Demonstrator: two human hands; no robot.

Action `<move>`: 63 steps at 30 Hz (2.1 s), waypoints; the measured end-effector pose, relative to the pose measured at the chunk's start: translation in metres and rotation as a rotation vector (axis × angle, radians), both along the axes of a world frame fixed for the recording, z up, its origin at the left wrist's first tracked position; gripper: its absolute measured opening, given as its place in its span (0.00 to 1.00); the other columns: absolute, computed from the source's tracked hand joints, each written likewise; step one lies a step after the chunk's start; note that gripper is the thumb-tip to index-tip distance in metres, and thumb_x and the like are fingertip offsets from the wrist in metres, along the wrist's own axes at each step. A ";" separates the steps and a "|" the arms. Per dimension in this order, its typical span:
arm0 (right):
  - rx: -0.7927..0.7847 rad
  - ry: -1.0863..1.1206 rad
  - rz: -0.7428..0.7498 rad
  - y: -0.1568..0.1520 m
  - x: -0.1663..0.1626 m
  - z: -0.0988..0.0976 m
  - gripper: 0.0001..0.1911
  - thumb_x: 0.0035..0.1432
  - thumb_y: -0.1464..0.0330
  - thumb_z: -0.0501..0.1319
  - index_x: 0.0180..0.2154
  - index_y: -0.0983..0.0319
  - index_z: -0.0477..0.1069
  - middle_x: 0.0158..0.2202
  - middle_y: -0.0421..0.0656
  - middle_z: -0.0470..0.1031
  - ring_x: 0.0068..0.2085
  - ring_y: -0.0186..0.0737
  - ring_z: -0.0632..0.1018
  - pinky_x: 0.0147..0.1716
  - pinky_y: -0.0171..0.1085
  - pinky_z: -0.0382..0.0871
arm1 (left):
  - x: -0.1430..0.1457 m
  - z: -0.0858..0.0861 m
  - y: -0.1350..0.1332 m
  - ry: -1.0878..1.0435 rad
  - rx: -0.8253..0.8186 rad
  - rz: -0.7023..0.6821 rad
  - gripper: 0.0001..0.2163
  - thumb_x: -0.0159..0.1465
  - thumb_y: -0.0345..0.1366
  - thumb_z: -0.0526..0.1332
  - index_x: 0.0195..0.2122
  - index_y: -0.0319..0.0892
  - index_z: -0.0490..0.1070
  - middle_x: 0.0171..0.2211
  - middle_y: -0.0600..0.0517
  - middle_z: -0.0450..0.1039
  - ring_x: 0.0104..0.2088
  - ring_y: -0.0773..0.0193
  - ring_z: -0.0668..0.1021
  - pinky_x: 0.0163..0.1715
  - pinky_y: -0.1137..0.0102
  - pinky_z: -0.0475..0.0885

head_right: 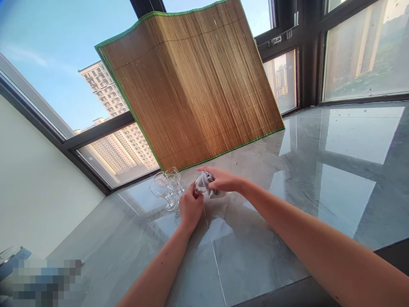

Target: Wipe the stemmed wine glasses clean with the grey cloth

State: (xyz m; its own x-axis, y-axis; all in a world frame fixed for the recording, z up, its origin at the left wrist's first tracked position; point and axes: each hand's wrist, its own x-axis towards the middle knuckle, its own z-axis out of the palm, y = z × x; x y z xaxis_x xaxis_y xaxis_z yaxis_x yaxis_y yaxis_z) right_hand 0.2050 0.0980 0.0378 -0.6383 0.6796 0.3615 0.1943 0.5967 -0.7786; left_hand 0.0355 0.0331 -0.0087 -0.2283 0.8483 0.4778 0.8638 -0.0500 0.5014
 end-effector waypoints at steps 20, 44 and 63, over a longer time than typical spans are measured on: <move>-0.106 -0.012 0.040 -0.001 0.000 0.001 0.43 0.40 0.73 0.56 0.62 0.63 0.62 0.54 0.47 0.73 0.47 0.43 0.76 0.42 0.37 0.72 | 0.001 0.000 -0.001 0.036 0.015 -0.011 0.24 0.57 0.27 0.58 0.54 0.54 0.73 0.38 0.52 0.80 0.37 0.56 0.78 0.35 0.68 0.64; -0.167 0.132 -0.006 -0.002 -0.006 -0.002 0.39 0.39 0.75 0.55 0.58 0.62 0.65 0.34 0.39 0.73 0.30 0.32 0.70 0.27 0.30 0.61 | -0.001 -0.006 0.004 -0.040 0.031 -0.090 0.21 0.56 0.28 0.57 0.49 0.51 0.75 0.29 0.56 0.76 0.28 0.63 0.73 0.29 0.71 0.58; -0.236 0.724 -0.412 0.004 -0.015 -0.005 0.25 0.41 0.71 0.58 0.46 0.60 0.68 0.31 0.38 0.70 0.30 0.32 0.69 0.29 0.32 0.63 | -0.004 -0.010 0.012 -0.261 0.049 -0.212 0.17 0.60 0.33 0.57 0.50 0.46 0.74 0.22 0.59 0.67 0.23 0.67 0.68 0.28 0.73 0.60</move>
State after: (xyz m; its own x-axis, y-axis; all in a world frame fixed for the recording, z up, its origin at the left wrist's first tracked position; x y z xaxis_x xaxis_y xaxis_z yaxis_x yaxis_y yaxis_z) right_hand 0.1903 0.1022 0.0324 0.0084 0.9146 0.4044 -0.2322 0.3951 -0.8888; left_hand 0.0320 0.0448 -0.0189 -0.1693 0.8673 0.4682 0.6744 -0.2445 0.6967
